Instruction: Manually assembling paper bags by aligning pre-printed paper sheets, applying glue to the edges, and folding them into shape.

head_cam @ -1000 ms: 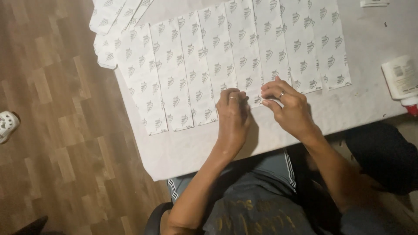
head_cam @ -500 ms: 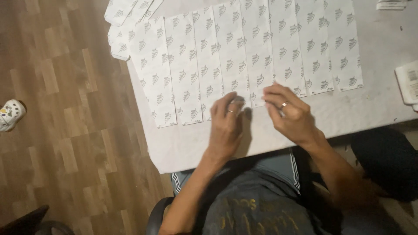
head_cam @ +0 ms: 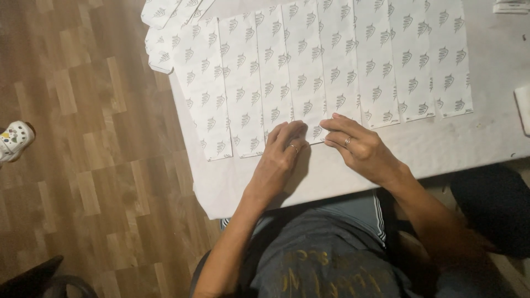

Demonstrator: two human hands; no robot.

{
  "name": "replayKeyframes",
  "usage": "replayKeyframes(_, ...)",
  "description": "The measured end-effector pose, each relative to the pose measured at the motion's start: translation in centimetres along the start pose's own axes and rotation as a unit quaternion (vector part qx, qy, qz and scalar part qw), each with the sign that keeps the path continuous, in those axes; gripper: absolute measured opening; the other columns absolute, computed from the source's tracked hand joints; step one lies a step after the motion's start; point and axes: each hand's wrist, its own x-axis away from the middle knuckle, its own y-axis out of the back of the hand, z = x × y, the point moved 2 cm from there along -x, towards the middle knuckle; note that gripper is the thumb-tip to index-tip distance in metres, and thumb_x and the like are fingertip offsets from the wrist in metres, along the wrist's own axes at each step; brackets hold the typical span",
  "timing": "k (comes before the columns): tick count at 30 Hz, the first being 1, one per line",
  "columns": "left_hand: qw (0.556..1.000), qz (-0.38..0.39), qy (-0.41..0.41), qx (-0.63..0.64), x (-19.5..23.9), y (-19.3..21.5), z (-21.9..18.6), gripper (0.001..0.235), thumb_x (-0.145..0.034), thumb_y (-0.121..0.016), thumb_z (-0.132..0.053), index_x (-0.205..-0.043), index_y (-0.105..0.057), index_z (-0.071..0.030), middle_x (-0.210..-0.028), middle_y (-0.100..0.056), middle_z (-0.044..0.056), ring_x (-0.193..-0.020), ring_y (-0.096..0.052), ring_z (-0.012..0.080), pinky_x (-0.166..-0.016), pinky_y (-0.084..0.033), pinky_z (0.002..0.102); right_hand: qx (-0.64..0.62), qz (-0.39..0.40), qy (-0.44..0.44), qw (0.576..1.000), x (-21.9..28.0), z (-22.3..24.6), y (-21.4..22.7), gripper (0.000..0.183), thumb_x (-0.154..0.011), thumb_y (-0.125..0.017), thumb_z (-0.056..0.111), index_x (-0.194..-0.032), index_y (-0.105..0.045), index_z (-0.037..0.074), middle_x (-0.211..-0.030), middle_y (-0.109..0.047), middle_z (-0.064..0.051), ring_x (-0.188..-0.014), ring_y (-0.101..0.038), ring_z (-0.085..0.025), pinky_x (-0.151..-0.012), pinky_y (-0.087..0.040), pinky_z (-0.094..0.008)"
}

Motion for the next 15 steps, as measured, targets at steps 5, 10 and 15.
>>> replayKeyframes(5,1.0,0.012,0.026,-0.008,-0.2,-0.7,-0.5,0.004,-0.091,-0.069,-0.001,-0.092,-0.068,0.002,-0.102,-0.069,0.013,-0.12,-0.06,0.0247,-0.105,-0.047,0.045,0.007,0.007,-0.02,1.0,-0.2,-0.4,-0.9,0.009,-0.092,-0.073,0.002,-0.088,-0.071,-0.005,-0.108,-0.074,-0.014,-0.102,-0.074,-0.03,-0.11,-0.052,-0.047)
replayKeyframes(10,0.996,-0.003,0.086,-0.012,0.6,-3.6,0.8,0.013,-0.095,-0.065,-0.006,-0.088,-0.068,0.005,-0.103,-0.066,0.012,-0.12,-0.058,0.0242,-0.102,-0.048,0.045,-0.007,0.001,-0.063,0.998,-0.4,-0.5,-1.1,0.015,-0.096,-0.073,0.006,-0.087,-0.069,-0.005,-0.109,-0.072,-0.011,-0.1,-0.074,-0.028,-0.113,-0.051,-0.045)
replayKeyframes(15,0.981,0.035,0.187,0.032,-0.2,-3.1,0.5,0.003,-0.085,-0.073,0.002,-0.085,-0.07,0.003,-0.103,-0.062,0.009,-0.115,-0.061,0.023,-0.099,-0.049,0.042,-0.053,0.0,-0.108,0.993,-1.2,-0.3,-0.5,0.013,-0.082,-0.083,-0.006,-0.085,-0.07,-0.005,-0.103,-0.072,-0.01,-0.095,-0.075,-0.027,-0.091,-0.062,-0.037)
